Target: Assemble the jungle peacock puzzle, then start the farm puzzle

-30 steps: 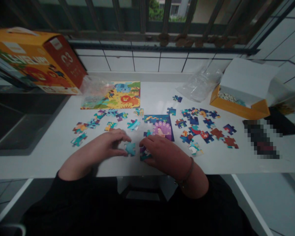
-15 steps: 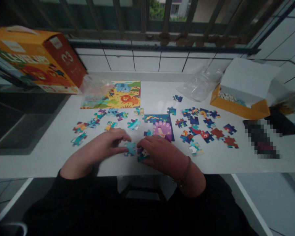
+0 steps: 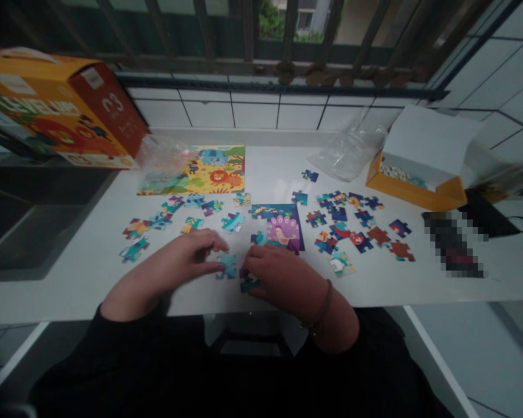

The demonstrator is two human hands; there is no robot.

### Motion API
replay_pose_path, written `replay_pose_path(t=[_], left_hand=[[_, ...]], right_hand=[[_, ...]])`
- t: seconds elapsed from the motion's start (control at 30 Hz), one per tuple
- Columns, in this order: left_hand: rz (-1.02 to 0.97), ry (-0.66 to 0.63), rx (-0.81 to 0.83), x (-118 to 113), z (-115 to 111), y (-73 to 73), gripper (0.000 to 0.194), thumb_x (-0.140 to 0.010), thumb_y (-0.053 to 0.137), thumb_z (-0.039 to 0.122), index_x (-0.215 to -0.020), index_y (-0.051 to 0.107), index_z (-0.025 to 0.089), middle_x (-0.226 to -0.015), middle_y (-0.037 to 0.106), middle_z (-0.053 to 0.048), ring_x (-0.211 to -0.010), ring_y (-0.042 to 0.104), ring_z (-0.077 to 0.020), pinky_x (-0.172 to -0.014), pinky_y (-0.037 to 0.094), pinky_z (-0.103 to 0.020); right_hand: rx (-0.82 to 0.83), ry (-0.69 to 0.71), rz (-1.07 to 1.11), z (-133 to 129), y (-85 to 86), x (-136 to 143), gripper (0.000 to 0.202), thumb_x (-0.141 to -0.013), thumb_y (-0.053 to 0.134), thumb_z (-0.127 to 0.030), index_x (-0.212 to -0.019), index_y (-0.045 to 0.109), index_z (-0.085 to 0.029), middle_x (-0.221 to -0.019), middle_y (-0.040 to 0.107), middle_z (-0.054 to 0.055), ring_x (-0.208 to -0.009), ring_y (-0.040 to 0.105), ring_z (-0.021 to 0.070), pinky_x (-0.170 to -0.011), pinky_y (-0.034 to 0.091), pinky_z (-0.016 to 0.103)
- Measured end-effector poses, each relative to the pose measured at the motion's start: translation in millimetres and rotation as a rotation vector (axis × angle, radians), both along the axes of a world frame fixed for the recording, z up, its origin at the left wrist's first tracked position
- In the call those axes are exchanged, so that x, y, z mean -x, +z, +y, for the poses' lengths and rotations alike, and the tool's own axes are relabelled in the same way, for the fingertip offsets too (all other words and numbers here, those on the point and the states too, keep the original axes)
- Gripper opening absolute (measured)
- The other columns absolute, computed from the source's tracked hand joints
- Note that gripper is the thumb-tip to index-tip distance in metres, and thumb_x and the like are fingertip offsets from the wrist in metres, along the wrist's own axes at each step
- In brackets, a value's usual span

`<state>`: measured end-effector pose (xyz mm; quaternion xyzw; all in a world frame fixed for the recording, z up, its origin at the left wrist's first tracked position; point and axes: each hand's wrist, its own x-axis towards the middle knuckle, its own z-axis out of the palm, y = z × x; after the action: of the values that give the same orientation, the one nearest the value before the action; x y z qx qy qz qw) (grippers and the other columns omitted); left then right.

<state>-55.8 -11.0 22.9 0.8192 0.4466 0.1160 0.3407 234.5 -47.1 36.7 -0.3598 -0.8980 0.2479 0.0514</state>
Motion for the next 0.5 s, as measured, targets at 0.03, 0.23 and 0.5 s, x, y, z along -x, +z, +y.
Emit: replay_pose_path(t=[0.03,0.23,0.5], left_hand=[[-0.002,-0.014,0.006,-1.1,-0.4,0.3,0.037,-0.089,0.090,0.044,-0.119,0.079,0.026,-0.111,0.075,-0.005,-0.098,0.067,-0.0246,-0.091,0.052,-0.037],[0.021,-0.010,-0.029,-5.5,0.5,-1.1,0.035,-0.089,0.089,0.042,-0.118,0.077,0.027,-0.117,0.075,-0.005,-0.111,0.068,-0.0281,-0.098,0.052,-0.039],[0.036,0.008,-0.096,0.7,7.3,-10.2,0.036,-0.094,0.082,0.049,-0.121,0.077,0.026,-0.113,0.075,-0.007,-0.103,0.068,-0.0276,-0.092,0.055,-0.040]], right_hand=[[-0.009,0.000,-0.003,-0.3,-0.6,-0.1,0.033,-0.094,0.086,-0.017,-0.124,0.076,-0.021,-0.128,0.075,0.010,-0.115,0.073,0.0270,-0.102,0.057,0.042],[-0.031,-0.005,-0.009,-2.5,-2.0,3.9,0.031,-0.094,0.087,-0.020,-0.124,0.077,-0.021,-0.129,0.073,0.010,-0.117,0.072,0.0266,-0.104,0.058,0.042],[-0.118,-0.371,-0.054,9.7,23.3,-63.9,0.010,-0.100,0.080,-0.024,-0.108,0.073,-0.024,-0.116,0.078,0.007,-0.109,0.074,0.0261,-0.096,0.058,0.040]])
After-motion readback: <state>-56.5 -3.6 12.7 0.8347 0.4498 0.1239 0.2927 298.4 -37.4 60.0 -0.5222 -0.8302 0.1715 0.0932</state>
